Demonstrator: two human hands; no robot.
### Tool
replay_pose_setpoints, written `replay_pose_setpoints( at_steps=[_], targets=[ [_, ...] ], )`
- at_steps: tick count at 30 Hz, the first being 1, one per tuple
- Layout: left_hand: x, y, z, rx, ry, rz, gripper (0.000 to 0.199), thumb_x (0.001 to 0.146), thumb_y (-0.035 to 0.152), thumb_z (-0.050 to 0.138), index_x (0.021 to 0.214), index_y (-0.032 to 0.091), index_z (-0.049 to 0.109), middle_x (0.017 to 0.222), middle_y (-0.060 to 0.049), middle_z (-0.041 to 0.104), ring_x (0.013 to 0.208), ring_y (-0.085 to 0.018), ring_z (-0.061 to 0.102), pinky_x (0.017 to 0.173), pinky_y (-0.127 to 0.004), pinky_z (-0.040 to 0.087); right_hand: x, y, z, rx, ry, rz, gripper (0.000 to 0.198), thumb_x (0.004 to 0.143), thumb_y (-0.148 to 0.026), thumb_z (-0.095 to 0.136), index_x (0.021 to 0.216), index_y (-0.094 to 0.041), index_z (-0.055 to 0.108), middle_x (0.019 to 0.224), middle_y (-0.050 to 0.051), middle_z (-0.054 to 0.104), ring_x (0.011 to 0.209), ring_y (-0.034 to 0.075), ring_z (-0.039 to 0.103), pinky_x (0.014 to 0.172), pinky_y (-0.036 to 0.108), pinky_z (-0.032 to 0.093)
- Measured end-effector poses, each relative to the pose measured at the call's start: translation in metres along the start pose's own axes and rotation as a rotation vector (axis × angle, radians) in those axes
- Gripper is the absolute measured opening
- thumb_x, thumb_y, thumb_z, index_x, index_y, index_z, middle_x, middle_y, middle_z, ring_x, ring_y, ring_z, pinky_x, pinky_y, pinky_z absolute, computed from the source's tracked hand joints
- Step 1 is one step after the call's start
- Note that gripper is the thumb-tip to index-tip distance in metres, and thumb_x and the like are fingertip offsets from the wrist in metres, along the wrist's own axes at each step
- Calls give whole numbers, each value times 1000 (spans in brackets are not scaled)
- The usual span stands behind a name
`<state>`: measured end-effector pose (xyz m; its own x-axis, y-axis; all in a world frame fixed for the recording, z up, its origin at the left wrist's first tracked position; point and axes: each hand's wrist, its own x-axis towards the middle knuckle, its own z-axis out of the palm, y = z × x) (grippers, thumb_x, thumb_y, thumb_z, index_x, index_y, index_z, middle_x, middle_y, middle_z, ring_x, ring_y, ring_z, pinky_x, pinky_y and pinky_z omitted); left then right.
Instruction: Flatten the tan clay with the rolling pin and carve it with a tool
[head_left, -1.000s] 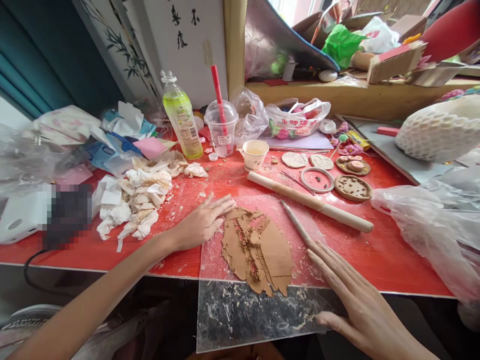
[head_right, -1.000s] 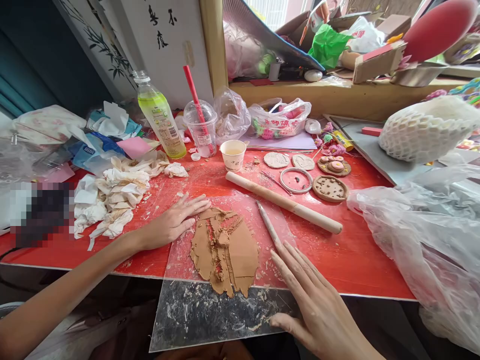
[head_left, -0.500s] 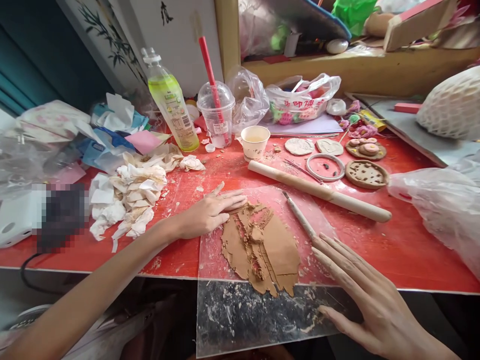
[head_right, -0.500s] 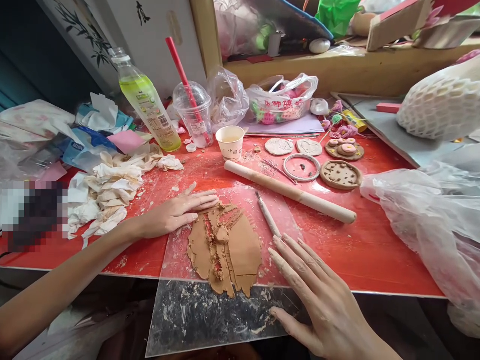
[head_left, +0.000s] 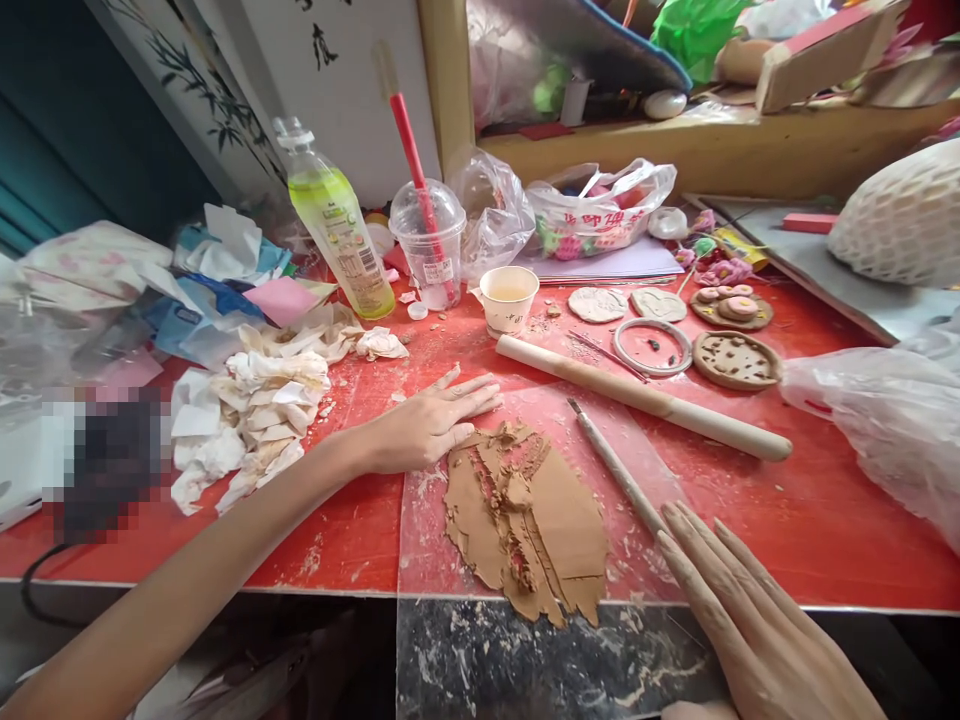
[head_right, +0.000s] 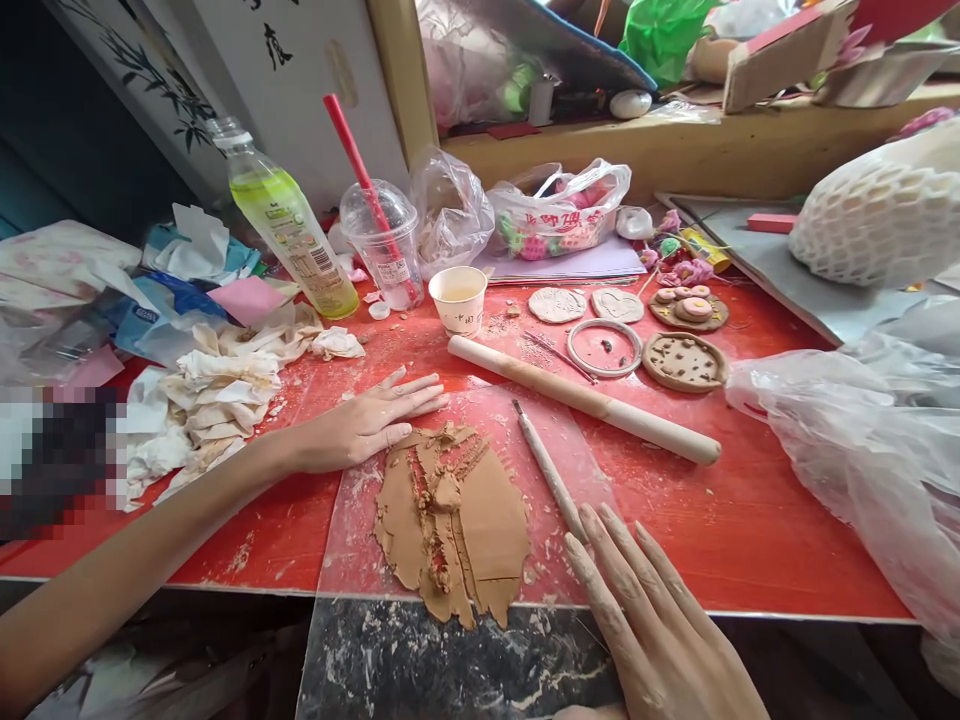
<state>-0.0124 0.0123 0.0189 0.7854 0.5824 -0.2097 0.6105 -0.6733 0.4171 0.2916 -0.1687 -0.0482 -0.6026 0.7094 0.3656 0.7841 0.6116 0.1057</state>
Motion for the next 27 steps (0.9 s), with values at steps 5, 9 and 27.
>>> replay_pose_setpoints(
  at_steps=[5,9,27],
  targets=[
    [4,-3,4,-48,-17,20,51,96,31,27,146,22,23,155,-1,15,142,-21,14,118,-43,5,12,-4,3,-52,-46,78,111,71,-78,41,145,1,17,150,22,24,135,35,30,109,45,23],
    [3,-2,6,-121,-44,8,52,94,30,29,146,26,22,154,2,20,142,-22,17,117,-48,4,16,-5,3,-58,-75,112,110,71,-79,40,145,-1,19,149,20,27,133,35,33,107,45,25],
    [-30,-5,1,37,23,-215,53,96,32,23,147,17,20,153,-3,22,141,-22,20,117,-42,10,21,-3,4,-68,-49,131,96,80,-73,30,143,0,25,143,20,37,129,34,38,103,45,31]
  ],
)
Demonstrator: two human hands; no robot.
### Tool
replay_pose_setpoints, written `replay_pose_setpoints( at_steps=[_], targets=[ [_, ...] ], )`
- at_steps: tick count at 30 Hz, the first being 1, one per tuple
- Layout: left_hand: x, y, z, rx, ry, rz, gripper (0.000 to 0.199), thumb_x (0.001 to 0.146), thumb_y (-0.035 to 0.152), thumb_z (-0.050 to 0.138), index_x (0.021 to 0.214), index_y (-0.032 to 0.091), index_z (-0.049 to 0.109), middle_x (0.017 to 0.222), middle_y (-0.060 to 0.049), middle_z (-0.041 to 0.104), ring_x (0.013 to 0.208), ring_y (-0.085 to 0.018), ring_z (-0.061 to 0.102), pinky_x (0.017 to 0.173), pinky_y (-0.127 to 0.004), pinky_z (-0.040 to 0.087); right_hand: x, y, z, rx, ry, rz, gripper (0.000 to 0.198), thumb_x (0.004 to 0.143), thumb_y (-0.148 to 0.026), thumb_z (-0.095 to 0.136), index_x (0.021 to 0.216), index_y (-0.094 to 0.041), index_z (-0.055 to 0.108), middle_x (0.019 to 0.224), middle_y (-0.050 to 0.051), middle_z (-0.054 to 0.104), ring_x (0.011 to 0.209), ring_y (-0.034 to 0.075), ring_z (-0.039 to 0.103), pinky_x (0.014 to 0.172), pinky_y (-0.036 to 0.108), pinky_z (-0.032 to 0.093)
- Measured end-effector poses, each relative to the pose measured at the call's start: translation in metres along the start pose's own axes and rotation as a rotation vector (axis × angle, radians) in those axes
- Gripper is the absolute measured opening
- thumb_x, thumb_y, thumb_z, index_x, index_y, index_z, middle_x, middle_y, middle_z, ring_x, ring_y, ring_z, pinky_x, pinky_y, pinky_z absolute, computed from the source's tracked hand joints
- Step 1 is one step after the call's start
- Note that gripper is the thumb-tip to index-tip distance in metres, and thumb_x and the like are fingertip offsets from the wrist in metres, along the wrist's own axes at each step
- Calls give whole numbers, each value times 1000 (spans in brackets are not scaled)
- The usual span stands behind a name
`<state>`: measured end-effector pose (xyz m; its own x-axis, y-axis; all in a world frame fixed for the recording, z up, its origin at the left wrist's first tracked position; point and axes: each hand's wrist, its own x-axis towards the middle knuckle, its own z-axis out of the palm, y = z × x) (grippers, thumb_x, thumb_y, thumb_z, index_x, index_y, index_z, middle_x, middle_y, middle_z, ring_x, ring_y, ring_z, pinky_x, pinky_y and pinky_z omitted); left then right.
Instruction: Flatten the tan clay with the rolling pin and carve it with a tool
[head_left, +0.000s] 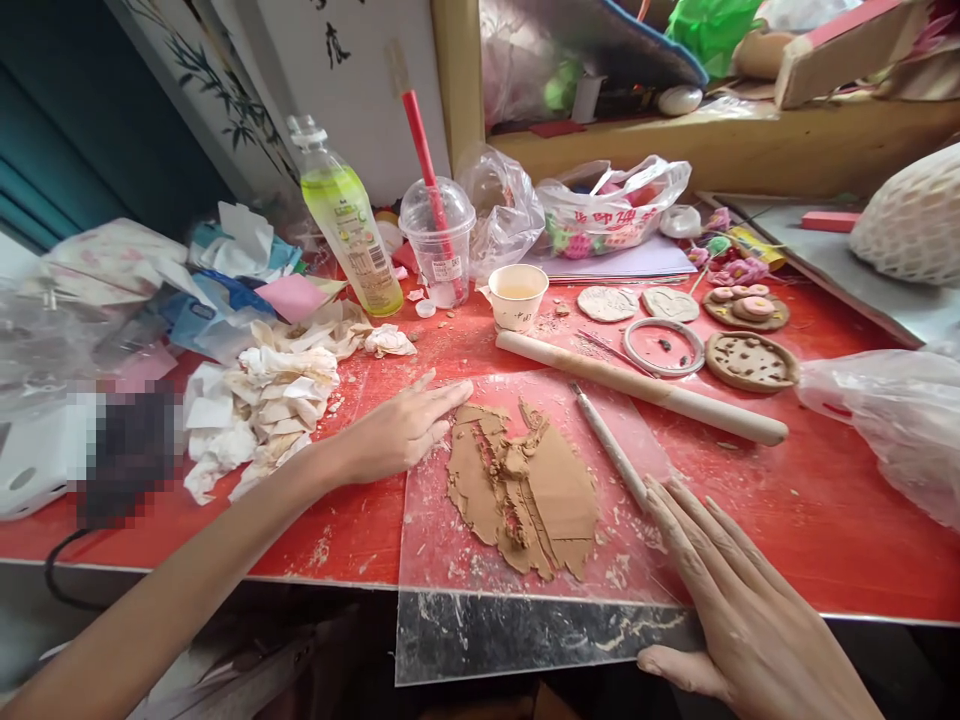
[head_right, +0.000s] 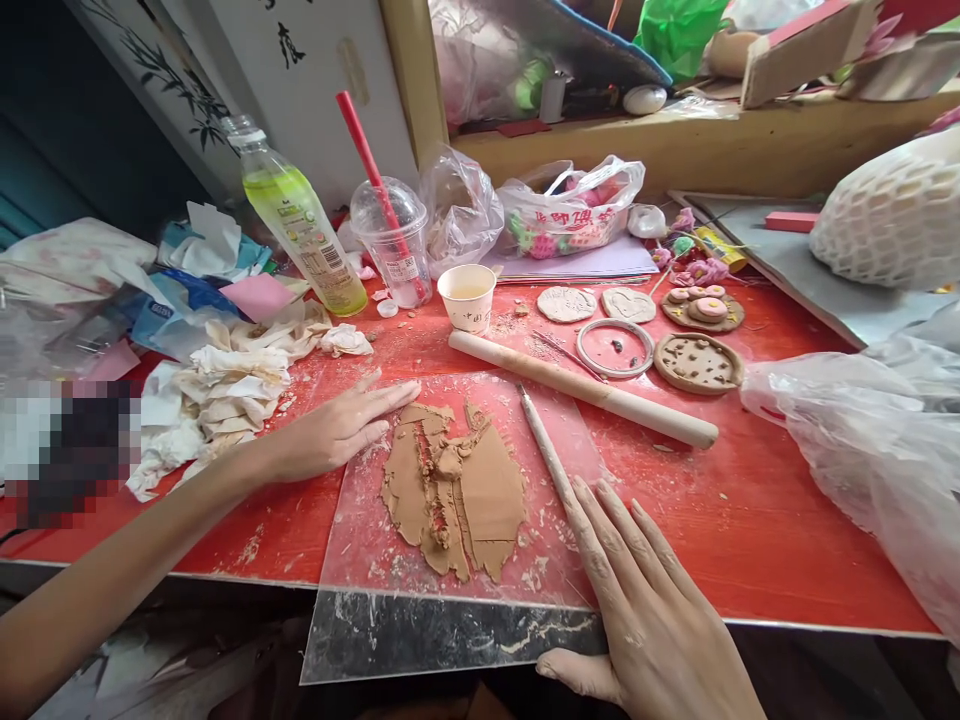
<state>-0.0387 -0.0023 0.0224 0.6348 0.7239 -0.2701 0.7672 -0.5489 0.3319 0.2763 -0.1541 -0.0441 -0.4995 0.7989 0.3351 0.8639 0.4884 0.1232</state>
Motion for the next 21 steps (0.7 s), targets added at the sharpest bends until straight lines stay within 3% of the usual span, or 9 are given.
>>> replay_pose_setpoints(
  at_steps=[9,15,21],
  targets=[
    [1,4,-5,-194,-145,20,57,91,33,32,146,31,18,154,9,11,143,-26,7,116,-47,9,6,-1,-2,3,2,-24,94,81,-71,32,142,0,28,144,19,37,131,34,36,104,45,32],
    [9,7,0,-253,-155,69,65,89,27,33,147,32,7,150,10,22,143,-23,4,116,-48,6,5,0,0,14,8,-41,96,80,-71,35,143,0,24,147,19,33,135,30,32,107,42,30],
    [18,21,1,-302,-205,169,65,88,23,34,148,28,9,145,9,36,142,-19,13,116,-44,11,4,1,-1,17,5,-35,96,80,-71,35,143,1,25,147,19,32,137,29,28,107,42,31]
  ],
)
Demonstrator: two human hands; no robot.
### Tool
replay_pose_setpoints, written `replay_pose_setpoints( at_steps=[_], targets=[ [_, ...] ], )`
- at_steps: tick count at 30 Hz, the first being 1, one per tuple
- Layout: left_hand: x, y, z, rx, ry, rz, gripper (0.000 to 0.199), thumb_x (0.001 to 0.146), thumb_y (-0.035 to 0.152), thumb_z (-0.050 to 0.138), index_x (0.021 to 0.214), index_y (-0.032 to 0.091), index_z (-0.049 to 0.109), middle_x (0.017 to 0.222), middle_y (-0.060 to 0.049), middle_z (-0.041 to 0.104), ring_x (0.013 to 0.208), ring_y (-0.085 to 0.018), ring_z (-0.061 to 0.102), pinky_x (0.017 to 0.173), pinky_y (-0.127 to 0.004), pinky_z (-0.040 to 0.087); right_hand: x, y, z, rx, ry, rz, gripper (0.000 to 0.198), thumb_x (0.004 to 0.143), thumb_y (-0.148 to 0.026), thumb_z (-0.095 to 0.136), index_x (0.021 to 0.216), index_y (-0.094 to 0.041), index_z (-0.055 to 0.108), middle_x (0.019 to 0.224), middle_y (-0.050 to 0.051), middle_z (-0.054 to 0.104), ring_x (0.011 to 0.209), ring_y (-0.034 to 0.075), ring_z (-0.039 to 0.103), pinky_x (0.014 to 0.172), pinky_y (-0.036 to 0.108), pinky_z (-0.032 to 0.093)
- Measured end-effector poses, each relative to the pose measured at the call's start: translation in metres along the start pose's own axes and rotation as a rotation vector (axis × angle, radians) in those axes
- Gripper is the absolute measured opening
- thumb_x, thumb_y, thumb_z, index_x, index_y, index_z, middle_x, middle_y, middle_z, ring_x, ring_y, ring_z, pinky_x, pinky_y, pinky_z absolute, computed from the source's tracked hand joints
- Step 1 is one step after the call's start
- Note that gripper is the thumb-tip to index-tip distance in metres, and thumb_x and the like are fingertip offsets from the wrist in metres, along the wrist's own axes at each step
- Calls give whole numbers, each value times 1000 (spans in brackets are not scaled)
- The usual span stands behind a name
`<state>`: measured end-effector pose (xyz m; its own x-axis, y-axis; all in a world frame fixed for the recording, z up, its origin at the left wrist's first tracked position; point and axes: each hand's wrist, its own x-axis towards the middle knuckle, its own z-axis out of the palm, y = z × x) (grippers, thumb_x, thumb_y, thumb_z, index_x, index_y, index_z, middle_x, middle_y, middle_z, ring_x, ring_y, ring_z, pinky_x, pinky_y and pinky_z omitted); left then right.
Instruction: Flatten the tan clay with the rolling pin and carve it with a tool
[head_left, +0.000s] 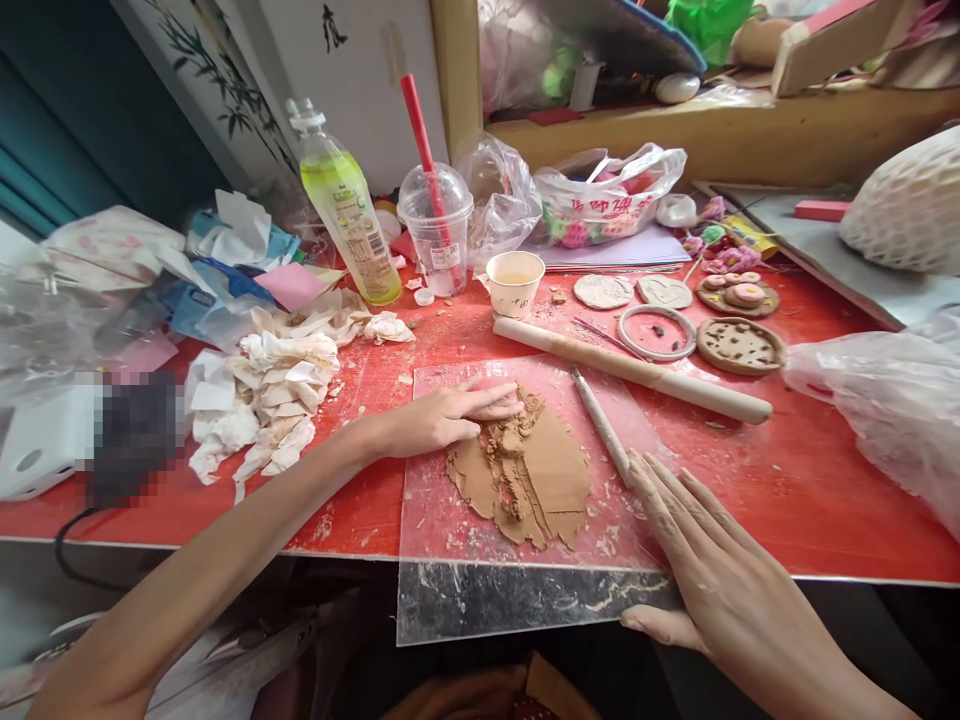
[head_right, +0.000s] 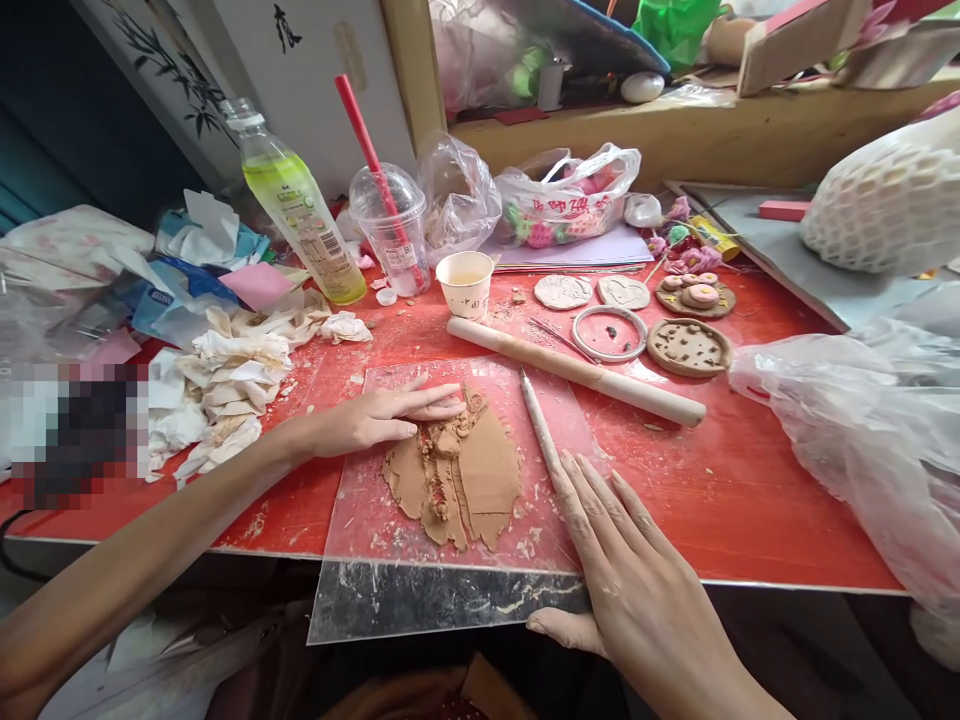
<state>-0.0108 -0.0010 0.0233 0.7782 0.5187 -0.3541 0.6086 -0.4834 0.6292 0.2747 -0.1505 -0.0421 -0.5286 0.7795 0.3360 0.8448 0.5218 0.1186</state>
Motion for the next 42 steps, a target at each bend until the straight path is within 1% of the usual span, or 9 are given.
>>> replay_pose_setpoints(
  at_steps=[4,9,16,22,25,29,34,38,42],
  targets=[
    [1,2,-5,62,-36,66,63,89,24,34,147,30,11,148,9,31,142,-19,17,115,-41,16,0,1,0,3,5,-13,96,81,-69,36,144,1,21,145,20,34,137,29,27,106,43,32],
    [4,-5,-8,170,148,-29,57,92,28,29,148,25,14,149,3,29,143,-23,12,115,-49,9,-2,2,1,25,19,-9,96,81,-68,37,145,1,18,144,21,36,136,30,30,104,44,36],
    [5,6,2,72,40,49,59,91,24,32,147,25,13,144,3,39,139,-17,26,115,-46,11,-1,1,1,13,16,-14,100,78,-71,38,144,3,21,145,21,34,138,31,26,106,43,33],
    [23,-4,-13,178,189,28,55,92,27,29,147,22,20,152,2,24,143,-23,7,116,-51,4,-1,2,1,9,30,-4,98,80,-71,36,143,3,21,145,21,35,136,30,30,106,42,32],
    [30,-6,-16,240,114,22,53,91,25,27,144,22,29,154,3,11,143,-25,4,115,-52,-3,-1,2,0,19,25,-9,99,80,-71,35,143,3,22,144,22,36,134,31,33,106,43,32],
    [29,-5,-11,201,58,110,58,86,17,29,143,25,30,153,5,21,142,-18,15,116,-47,-7,0,2,0,32,18,-1,99,79,-72,36,143,3,22,143,22,37,132,32,35,106,44,32],
    [33,2,-3,134,13,156,65,77,12,34,140,26,35,149,6,31,139,-15,25,116,-43,11,-1,2,2,41,21,4,99,79,-71,36,144,2,21,143,21,38,132,32,35,106,44,32],
    [27,6,-8,153,-45,159,62,82,15,34,142,29,31,152,6,23,141,-17,19,116,-42,16,0,3,1,30,22,-20,100,79,-73,34,144,2,21,143,21,38,134,31,34,108,44,30],
    [-8,-3,-11,281,180,-14,53,94,26,26,147,25,19,155,3,10,143,-21,9,117,-43,2,-1,3,1,19,31,-10,99,80,-71,34,143,3,22,143,21,37,131,31,37,106,43,32]
  ],
)
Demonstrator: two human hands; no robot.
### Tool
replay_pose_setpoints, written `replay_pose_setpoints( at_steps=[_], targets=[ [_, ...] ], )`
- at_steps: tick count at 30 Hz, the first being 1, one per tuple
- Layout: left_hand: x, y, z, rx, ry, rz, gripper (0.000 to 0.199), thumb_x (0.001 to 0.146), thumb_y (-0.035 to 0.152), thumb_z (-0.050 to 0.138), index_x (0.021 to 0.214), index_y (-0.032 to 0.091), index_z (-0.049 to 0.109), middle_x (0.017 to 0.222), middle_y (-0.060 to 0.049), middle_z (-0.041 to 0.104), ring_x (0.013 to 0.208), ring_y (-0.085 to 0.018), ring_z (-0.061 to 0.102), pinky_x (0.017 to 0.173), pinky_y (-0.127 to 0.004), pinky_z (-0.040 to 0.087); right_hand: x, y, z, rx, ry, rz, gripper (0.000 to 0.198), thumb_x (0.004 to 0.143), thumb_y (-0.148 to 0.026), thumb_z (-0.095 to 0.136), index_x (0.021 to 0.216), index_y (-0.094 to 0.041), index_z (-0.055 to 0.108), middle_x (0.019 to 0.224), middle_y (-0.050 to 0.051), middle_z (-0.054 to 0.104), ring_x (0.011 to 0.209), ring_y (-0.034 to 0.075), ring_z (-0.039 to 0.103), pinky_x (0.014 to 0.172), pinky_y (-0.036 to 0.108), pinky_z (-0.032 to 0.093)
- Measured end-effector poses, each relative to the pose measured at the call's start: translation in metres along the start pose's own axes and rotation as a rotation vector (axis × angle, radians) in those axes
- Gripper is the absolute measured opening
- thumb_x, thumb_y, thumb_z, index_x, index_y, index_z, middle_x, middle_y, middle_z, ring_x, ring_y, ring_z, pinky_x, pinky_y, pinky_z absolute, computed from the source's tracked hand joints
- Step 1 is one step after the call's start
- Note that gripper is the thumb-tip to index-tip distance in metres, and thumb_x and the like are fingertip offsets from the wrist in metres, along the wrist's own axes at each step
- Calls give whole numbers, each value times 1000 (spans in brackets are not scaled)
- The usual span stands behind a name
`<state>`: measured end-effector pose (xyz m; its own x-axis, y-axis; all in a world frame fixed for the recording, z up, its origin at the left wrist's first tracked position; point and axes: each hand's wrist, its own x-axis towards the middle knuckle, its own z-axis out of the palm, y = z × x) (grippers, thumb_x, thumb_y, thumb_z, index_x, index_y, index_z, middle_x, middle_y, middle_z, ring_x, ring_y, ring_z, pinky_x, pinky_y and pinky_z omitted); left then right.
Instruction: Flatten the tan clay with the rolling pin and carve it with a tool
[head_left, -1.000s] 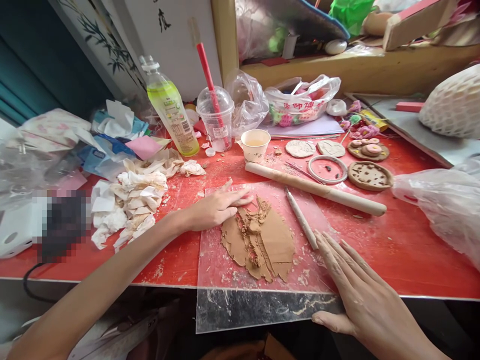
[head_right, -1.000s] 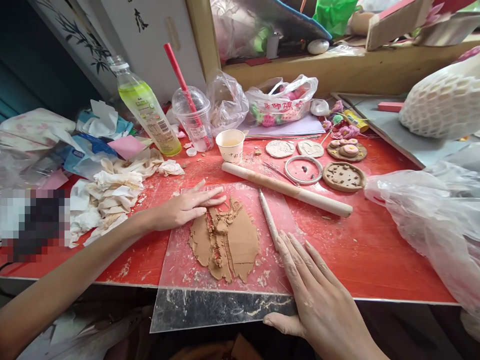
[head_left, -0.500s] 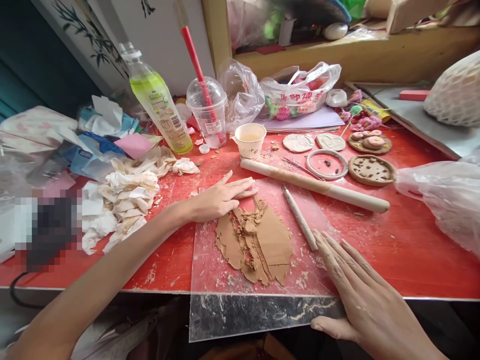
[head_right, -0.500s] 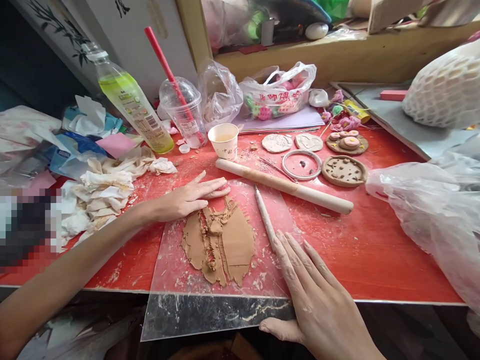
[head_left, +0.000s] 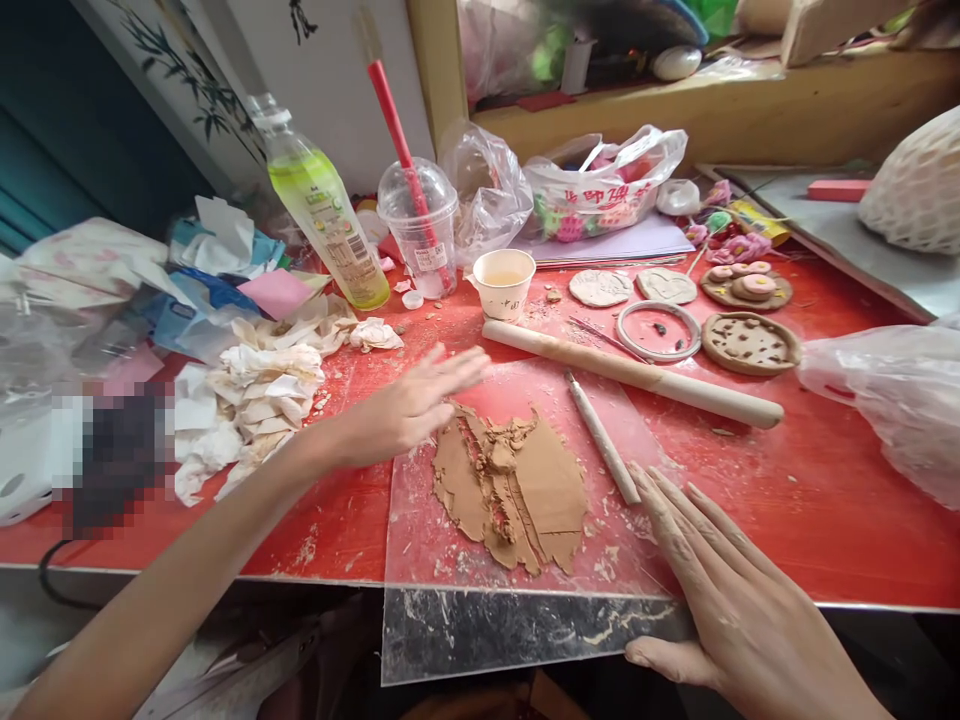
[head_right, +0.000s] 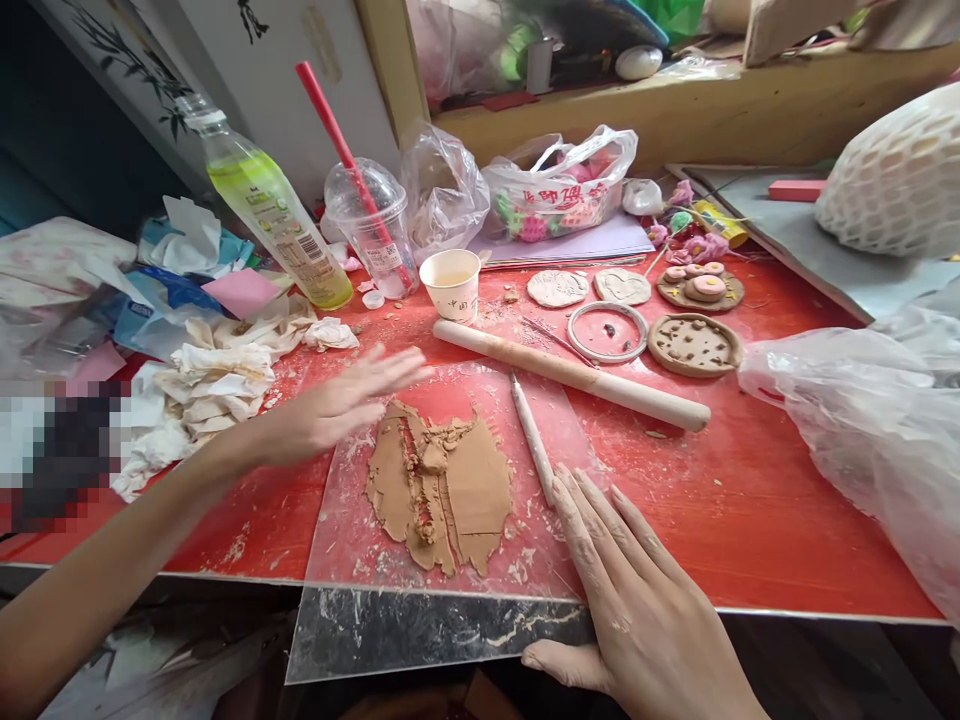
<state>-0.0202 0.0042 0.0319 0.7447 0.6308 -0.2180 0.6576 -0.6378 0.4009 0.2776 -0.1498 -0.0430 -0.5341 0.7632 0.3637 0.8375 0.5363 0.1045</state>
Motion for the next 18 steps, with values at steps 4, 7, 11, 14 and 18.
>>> replay_pose_setpoints(
  at_steps=[4,7,11,14,18],
  targets=[
    [-36,-8,10,134,39,-152,51,97,26,21,147,21,17,155,-2,16,143,-19,11,117,-44,-2,-5,1,4,-8,3,8,99,79,-71,35,144,2,21,145,21,35,127,33,41,102,44,36],
    [-40,-8,16,91,9,-143,51,97,28,22,147,21,16,155,-2,14,143,-18,11,117,-41,3,-8,1,7,-12,9,9,100,79,-72,35,145,1,20,145,20,35,126,33,42,100,45,38],
    [-29,-4,9,8,-35,-131,51,94,25,26,145,20,25,154,-1,19,142,-17,16,118,-42,4,-6,2,7,-14,-1,1,98,79,-72,35,144,0,23,146,19,35,129,33,40,101,44,37],
    [-21,1,3,-62,-79,-118,52,91,21,28,143,19,29,152,-1,25,141,-16,20,118,-42,9,-2,1,4,-25,-3,-20,98,79,-71,36,143,2,25,146,20,33,131,32,36,104,43,33],
    [-12,13,8,-96,-113,-49,55,87,14,30,140,24,34,151,4,26,140,-16,22,118,-43,10,2,1,0,-30,6,-37,97,79,-71,37,142,2,27,146,20,33,133,31,34,105,42,30]
  ],
)
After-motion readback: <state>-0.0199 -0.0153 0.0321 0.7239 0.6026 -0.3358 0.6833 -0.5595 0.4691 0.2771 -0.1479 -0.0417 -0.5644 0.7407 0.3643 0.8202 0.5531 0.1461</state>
